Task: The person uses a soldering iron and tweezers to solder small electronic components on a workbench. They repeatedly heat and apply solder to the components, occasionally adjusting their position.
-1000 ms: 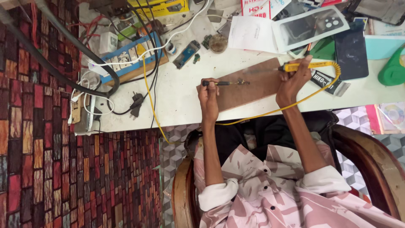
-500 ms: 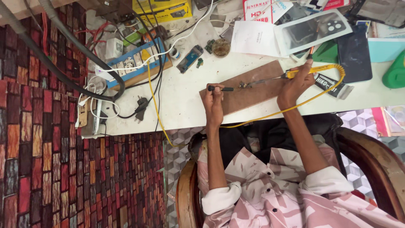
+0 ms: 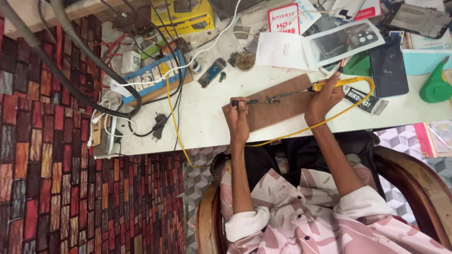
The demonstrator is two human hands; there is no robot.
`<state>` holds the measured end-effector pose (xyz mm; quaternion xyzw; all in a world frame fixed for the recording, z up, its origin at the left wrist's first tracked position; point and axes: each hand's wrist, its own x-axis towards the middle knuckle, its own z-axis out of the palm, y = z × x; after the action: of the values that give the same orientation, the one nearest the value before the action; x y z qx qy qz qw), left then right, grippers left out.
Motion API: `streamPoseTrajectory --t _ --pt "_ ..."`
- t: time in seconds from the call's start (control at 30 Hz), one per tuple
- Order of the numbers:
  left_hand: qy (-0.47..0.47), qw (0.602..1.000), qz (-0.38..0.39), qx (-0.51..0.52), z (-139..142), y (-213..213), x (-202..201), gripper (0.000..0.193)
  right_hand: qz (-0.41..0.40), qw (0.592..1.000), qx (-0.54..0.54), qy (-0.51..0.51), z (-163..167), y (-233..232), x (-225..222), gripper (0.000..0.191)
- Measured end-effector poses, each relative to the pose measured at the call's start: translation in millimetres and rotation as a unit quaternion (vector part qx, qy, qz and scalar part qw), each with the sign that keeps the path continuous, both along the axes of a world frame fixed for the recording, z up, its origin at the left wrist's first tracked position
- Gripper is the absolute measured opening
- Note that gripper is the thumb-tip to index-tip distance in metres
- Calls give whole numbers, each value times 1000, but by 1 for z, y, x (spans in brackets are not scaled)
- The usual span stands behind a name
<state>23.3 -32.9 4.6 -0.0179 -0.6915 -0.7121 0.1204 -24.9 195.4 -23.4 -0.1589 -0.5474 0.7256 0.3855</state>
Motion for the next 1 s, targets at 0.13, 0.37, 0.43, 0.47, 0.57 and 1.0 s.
streamPoseTrajectory --t 0.13,0.37,0.43,0.47,0.57,1.0 --pt "4 1000 -11 13 -3 -1 -2 42 -26 1000 -7 -10 1 -1 2 55" --pt "25 993 -63 94 -16 -5 -7 37 -18 996 -91 -14 5 -3 1 51" --pt "21 995 -73 62 -16 -3 -9 38 -18 999 -43 5 4 -4 2 52" --pt "20 996 -69 51 -16 -3 -10 39 -18 999 -20 18 4 -4 2 53" --pt "19 998 -65 15 -11 -1 -12 44 -27 999 16 3 2 -4 2 52" --pt "21 998 -37 46 -8 -1 -7 46 -51 995 86 -25 2 -3 0 57"
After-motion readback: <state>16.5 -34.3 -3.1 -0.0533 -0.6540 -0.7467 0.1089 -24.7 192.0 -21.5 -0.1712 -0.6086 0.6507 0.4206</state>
